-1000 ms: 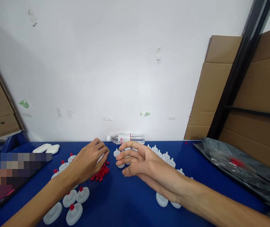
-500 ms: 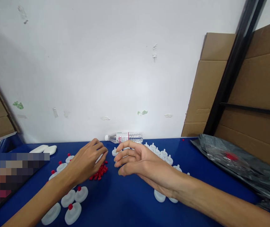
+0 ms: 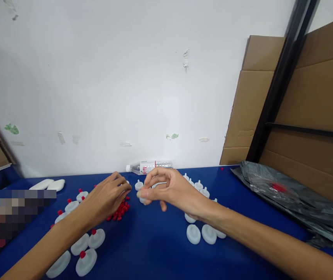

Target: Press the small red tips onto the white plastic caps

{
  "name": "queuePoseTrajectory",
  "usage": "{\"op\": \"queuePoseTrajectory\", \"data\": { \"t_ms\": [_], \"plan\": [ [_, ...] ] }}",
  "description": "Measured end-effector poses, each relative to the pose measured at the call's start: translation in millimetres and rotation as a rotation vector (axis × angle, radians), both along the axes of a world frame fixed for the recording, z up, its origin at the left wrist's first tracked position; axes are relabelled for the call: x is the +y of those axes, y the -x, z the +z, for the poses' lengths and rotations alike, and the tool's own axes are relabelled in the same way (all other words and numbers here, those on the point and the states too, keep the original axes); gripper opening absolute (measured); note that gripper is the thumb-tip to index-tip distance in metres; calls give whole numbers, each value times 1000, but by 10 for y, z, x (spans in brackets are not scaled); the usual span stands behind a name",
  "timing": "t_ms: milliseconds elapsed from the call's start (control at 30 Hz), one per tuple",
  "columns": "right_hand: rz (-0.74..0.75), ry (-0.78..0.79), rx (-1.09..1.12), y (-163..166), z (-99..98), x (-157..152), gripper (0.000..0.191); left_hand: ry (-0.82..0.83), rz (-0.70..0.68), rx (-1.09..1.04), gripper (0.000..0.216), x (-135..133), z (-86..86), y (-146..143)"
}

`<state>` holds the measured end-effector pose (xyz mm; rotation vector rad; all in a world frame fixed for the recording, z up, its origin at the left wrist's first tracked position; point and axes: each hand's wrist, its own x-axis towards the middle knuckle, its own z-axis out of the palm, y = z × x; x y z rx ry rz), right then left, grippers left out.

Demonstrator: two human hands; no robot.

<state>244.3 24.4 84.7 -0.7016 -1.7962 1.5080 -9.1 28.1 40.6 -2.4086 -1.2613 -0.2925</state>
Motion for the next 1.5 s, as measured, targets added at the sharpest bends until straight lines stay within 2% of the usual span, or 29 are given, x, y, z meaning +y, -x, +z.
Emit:
{"op": "queuePoseTrajectory", "data": {
  "t_ms": [100,167,367,467,600,700,833,933,1200,1333,1500],
  "plan": [
    [-114,-215,-48,-29,-78,163,25,19,4,-6,23,9,-17,2],
    [-145,-290,-65,-49,-130,256,22,27,10,-10,22,11,-22,-5],
    [-141,-356,-143,-70,-238,336,4,55,27,-5,18,36,-85,2],
    [-170,-410,-169,-53,-263,307,9,63,32,-6,19,66,-143,26],
    [-179,-424,-232,-32,-310,298,4,63,30,-11,23,96,-203,56],
    [-209,-464,-275,-33,-343,302,8,68,27,-8,26,100,-222,66],
    [-250,-581,-334,-42,-346,289,28,77,33,-5,25,91,-228,66],
    [-256,-638,-386,-46,-362,287,30,84,44,-1,27,85,-226,61],
    [-103,-804,-594,-58,-609,329,36,110,67,22,27,97,-248,62],
    [-87,-898,-674,-42,-673,309,39,129,59,9,33,97,-265,77],
    [-66,-946,-767,-46,-748,311,43,152,26,-14,28,93,-258,82]
  ]
}}
